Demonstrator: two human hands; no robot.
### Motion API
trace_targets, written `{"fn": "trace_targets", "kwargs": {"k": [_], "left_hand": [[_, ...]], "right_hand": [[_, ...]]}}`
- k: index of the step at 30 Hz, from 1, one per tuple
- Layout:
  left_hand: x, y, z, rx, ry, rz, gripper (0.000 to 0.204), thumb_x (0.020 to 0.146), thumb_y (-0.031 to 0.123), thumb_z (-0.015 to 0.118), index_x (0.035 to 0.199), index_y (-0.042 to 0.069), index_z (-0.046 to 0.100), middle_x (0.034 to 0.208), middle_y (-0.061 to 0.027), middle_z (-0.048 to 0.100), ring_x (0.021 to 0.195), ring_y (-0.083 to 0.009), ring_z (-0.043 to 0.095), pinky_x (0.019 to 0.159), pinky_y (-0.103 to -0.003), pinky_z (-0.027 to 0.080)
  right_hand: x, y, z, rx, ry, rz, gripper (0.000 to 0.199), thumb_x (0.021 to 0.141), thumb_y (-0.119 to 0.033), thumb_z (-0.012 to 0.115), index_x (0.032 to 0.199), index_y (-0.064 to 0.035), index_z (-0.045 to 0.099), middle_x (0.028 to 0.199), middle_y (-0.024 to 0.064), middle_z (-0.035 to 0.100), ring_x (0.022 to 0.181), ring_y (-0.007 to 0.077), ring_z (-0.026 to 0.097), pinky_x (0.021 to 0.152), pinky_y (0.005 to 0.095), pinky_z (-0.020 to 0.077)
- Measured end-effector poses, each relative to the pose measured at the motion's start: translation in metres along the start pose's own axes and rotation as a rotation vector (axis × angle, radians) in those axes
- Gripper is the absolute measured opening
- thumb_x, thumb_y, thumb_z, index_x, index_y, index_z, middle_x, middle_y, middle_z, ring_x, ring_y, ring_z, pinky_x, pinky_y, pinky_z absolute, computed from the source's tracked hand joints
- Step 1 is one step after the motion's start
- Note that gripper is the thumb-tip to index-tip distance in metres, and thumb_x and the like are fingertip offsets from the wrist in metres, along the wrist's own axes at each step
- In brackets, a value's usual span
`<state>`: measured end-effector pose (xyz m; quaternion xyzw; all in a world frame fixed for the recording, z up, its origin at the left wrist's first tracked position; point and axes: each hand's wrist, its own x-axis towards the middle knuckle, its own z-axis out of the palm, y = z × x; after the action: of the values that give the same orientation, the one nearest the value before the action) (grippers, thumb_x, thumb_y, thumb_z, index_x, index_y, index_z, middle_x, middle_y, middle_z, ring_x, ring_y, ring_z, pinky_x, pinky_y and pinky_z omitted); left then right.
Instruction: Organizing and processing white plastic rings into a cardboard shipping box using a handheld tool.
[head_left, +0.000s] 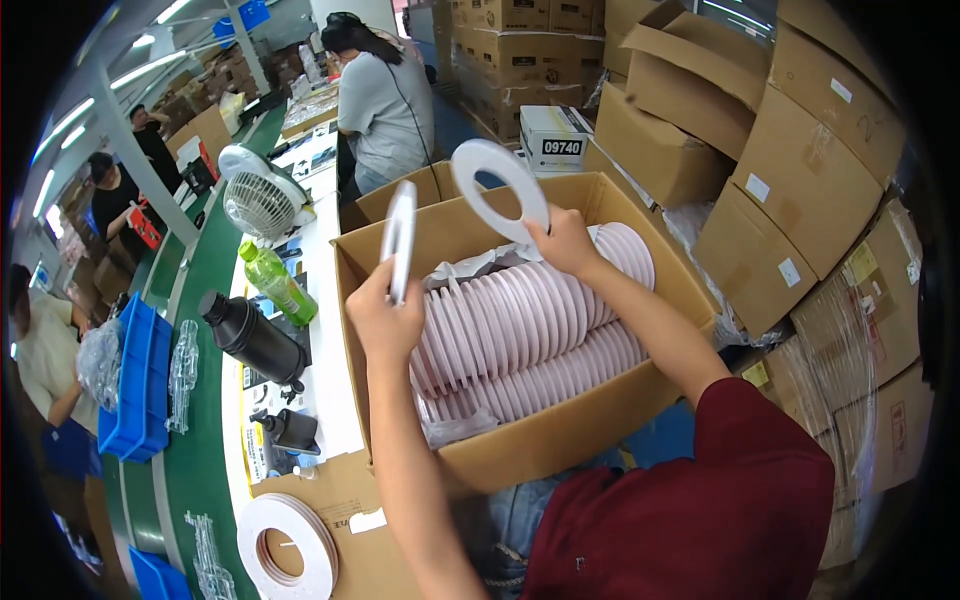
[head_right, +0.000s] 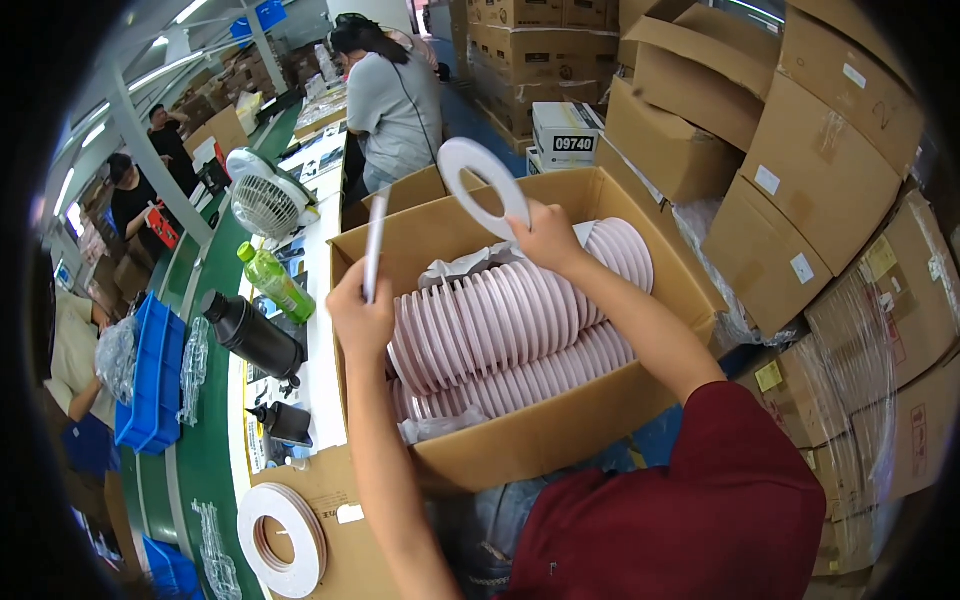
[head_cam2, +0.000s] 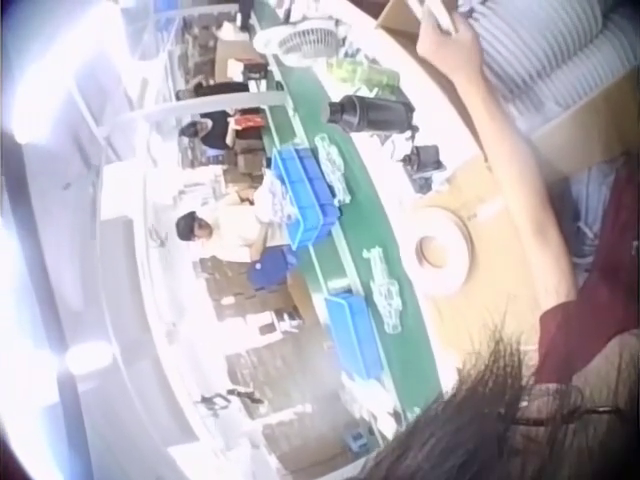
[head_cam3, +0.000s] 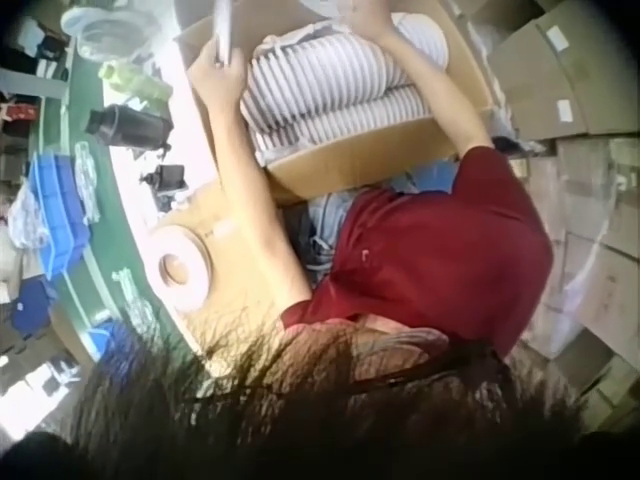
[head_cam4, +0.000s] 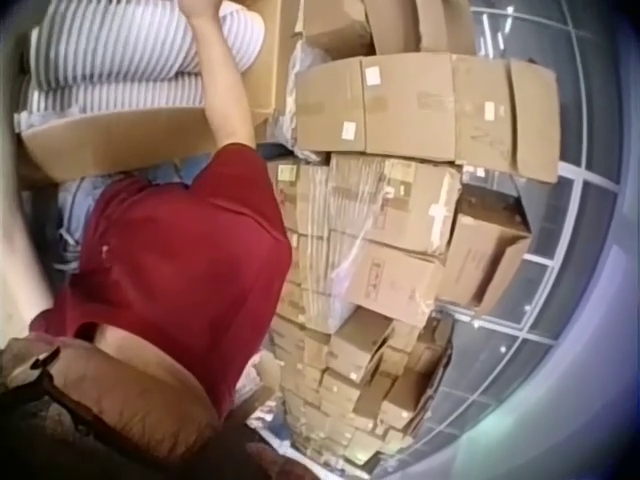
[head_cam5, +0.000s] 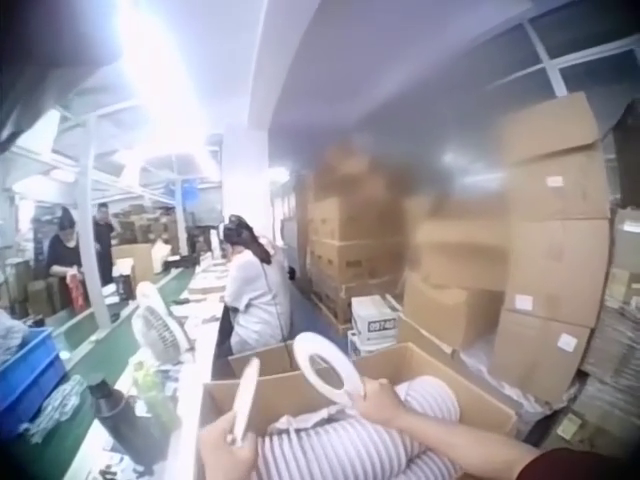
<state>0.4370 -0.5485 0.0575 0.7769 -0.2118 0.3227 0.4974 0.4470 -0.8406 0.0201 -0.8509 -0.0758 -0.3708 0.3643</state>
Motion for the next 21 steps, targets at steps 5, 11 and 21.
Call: {"fn": "trace_targets", "kwargs": {"k": [5, 11, 21], "left_hand": [[-0.006, 0.013, 0.004, -0.046, 0.277, 0.294, 0.026, 0.073, 0.005, 0.063, 0.097, 0.001, 0.068, 0.074, -0.0098, 0.067, 0.058, -0.023, 0.063, 0.057, -0.033, 0.05], [-0.003, 0.02, 0.022, 0.0, 0.102, 0.248, 0.028, 0.066, 0.006, 0.066, 0.093, 0.002, 0.065, 0.073, -0.0158, 0.063, 0.064, -0.0352, 0.063, 0.062, -0.041, 0.051], [0.0, 0.019, 0.002, 0.204, -0.373, 0.267, 0.028, 0.069, 0.004, 0.06, 0.096, -0.002, 0.064, 0.078, -0.0221, 0.063, 0.072, -0.0414, 0.062, 0.068, -0.045, 0.05]], "right_hand": [[-0.004, -0.003, 0.002, -0.212, -0.232, -0.079, 0.017, 0.088, -0.019, 0.063, 0.09, -0.0023, 0.065, 0.079, 0.0224, 0.067, 0.076, 0.0434, 0.066, 0.07, 0.0521, 0.0514], [-0.003, -0.009, 0.0, -0.203, -0.256, -0.179, 0.014, 0.088, -0.019, 0.063, 0.093, -0.0068, 0.066, 0.078, 0.0187, 0.069, 0.074, 0.0404, 0.067, 0.068, 0.0505, 0.052], [-0.006, -0.004, 0.002, -0.199, -0.283, -0.157, 0.015, 0.087, -0.019, 0.064, 0.095, -0.0072, 0.068, 0.078, 0.0197, 0.068, 0.075, 0.0408, 0.067, 0.07, 0.0498, 0.0525]]}}
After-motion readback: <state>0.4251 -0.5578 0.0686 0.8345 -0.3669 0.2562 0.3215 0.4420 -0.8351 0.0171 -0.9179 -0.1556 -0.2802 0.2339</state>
